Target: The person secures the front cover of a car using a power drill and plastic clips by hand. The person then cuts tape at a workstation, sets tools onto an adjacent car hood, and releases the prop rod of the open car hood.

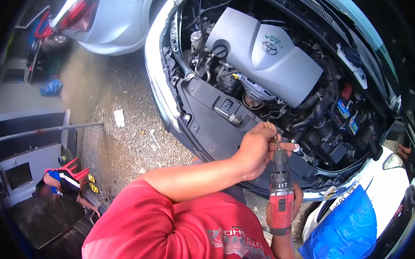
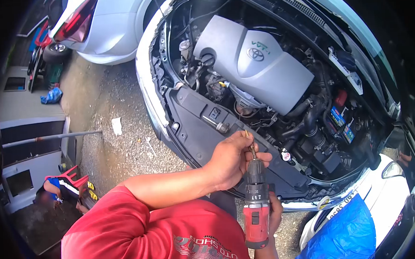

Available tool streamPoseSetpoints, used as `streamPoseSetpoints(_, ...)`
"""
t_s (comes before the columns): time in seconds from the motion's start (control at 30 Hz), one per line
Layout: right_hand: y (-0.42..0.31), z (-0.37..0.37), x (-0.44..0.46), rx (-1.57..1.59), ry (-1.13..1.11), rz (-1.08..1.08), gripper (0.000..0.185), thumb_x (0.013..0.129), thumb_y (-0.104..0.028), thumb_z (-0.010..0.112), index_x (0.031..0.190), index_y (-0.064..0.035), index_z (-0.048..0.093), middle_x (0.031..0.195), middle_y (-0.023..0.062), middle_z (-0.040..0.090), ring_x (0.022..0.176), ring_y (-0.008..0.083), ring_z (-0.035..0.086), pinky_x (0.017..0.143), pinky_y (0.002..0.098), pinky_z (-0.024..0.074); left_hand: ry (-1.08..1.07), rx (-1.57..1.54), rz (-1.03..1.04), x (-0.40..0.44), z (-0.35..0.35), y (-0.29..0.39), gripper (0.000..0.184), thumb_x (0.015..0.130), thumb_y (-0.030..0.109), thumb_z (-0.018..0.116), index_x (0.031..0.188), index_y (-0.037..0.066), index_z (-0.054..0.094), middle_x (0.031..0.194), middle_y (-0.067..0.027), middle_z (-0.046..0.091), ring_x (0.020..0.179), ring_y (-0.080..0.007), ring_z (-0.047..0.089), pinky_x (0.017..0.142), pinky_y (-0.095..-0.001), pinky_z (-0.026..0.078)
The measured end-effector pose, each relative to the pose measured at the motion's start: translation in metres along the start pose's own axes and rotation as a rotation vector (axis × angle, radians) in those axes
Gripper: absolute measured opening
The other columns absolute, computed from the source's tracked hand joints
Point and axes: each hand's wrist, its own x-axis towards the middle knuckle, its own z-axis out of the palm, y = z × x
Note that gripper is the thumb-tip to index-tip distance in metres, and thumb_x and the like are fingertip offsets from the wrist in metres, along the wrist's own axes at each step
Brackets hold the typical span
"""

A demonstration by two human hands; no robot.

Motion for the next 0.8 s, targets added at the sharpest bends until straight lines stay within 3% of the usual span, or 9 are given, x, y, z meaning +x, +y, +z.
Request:
streamPoseSetpoints(0.03,-0.003,0.002,-0.001,0.141,-0.015,0.207,0.061,0.085,-0.011,0.078,0.137,0.0003,0.048,0.117,0.0144,0.061,0.102,0.0232,0.063,0.095,0.0391,0.0508,0.046,-0.003,-0.006,-0.002,-0.012,0.0,0.008,0.108,0.015,0.046,0.109,0.008,0.049,0.092,-0.0065,0.059,0.092,-0.0305,0.075,0.086,-0.0466,0.063)
streamPoseSetpoints(0.07,-0.006,0.009,-0.002,-0.24,-0.114,0.094,0.062,0.085,-0.011,0.078,0.137,-0.0007,0.048,0.117,0.0145,0.062,0.103,0.0237,0.063,0.094,0.0392,0.0509,0.086,-0.005,-0.014,-0.003,-0.024,0.0,0.008,0.108,0.015,0.046,0.109,0.008,0.049,0.091,-0.0066,0.058,0.089,-0.0296,0.075,0.084,-0.0456,0.063)
streamPoseSetpoints(0.23,-0.003,0.03,-0.01,-0.775,-0.301,-0.208,0.066,0.084,-0.013,0.08,0.14,-0.0035,0.046,0.122,0.0175,0.065,0.108,0.0279,0.067,0.095,0.0404,0.0522,0.18,-0.07,-0.023,-0.006,-0.07,0.005,0.008,0.108,0.016,0.046,0.109,0.008,0.048,0.09,-0.0066,0.056,0.081,-0.0276,0.072,0.077,-0.0426,0.062)
streamPoseSetpoints(0.27,0.002,0.043,-0.01,-0.699,-0.21,-0.315,0.05,0.081,-0.014,0.081,0.124,0.0004,0.06,0.105,0.0166,0.066,0.092,0.0327,0.069,0.083,0.04,0.0536,0.178,-0.062,-0.016,-0.007,-0.076,0.007,0.009,0.108,0.017,0.046,0.109,0.008,0.048,0.09,-0.0065,0.056,0.08,-0.0273,0.072,0.076,-0.0422,0.062)
streamPoseSetpoints(0.3,0.0,0.048,-0.007,-0.713,-0.217,-0.312,0.05,0.081,-0.014,0.081,0.124,0.0004,0.06,0.105,0.0166,0.066,0.092,0.0327,0.069,0.083,0.04,0.0536,0.179,-0.079,-0.02,-0.008,-0.081,0.009,0.009,0.108,0.017,0.046,0.109,0.008,0.048,0.09,-0.0065,0.056,0.08,-0.0273,0.072,0.076,-0.0422,0.062)
streamPoseSetpoints(0.43,0.002,0.061,-0.005,-0.768,-0.3,-0.401,0.061,0.083,-0.014,0.081,0.135,-0.001,0.051,0.109,0.018,0.068,0.094,0.0315,0.07,0.083,0.0417,0.0551,0.183,-0.033,0.058,-0.008,-0.1,0.019,0.007,0.108,0.016,0.045,0.109,0.009,0.046,0.093,-0.0066,0.056,0.079,-0.0269,0.072,0.073,-0.0425,0.062)
streamPoseSetpoints(0.57,-0.01,0.081,-0.009,-0.808,-0.393,-0.333,0.06,0.084,-0.003,0.071,0.139,-0.0002,0.046,0.117,0.0161,0.061,0.104,0.0291,0.065,0.09,0.0403,0.0528,0.189,-0.02,0.123,-0.009,-0.111,0.025,0.007,0.109,0.016,0.043,0.112,0.01,0.044,0.097,-0.007,0.055,0.077,-0.0262,0.072,0.071,-0.0416,0.062)
streamPoseSetpoints(0.7,0.003,0.081,-0.006,-0.695,-0.399,-0.358,0.062,0.084,-0.005,0.074,0.139,0.0018,0.045,0.117,0.0163,0.061,0.103,0.0284,0.066,0.091,0.0386,0.0523,0.236,0.007,0.108,-0.013,-0.114,0.031,0.01,0.109,0.018,0.043,0.116,0.01,0.043,0.098,-0.0074,0.055,0.077,-0.0259,0.072,0.071,-0.0417,0.063)
streamPoseSetpoints(0.8,-0.004,0.089,-0.003,-0.721,-0.427,-0.463,0.066,0.088,-0.009,0.079,0.142,-0.0009,0.043,0.109,0.0158,0.068,0.093,0.0271,0.07,0.082,0.0381,0.0559,0.225,-0.016,0.118,-0.013,-0.116,0.031,0.01,0.11,0.018,0.043,0.115,0.01,0.045,0.096,-0.0068,0.055,0.077,-0.0263,0.072,0.07,-0.041,0.063)
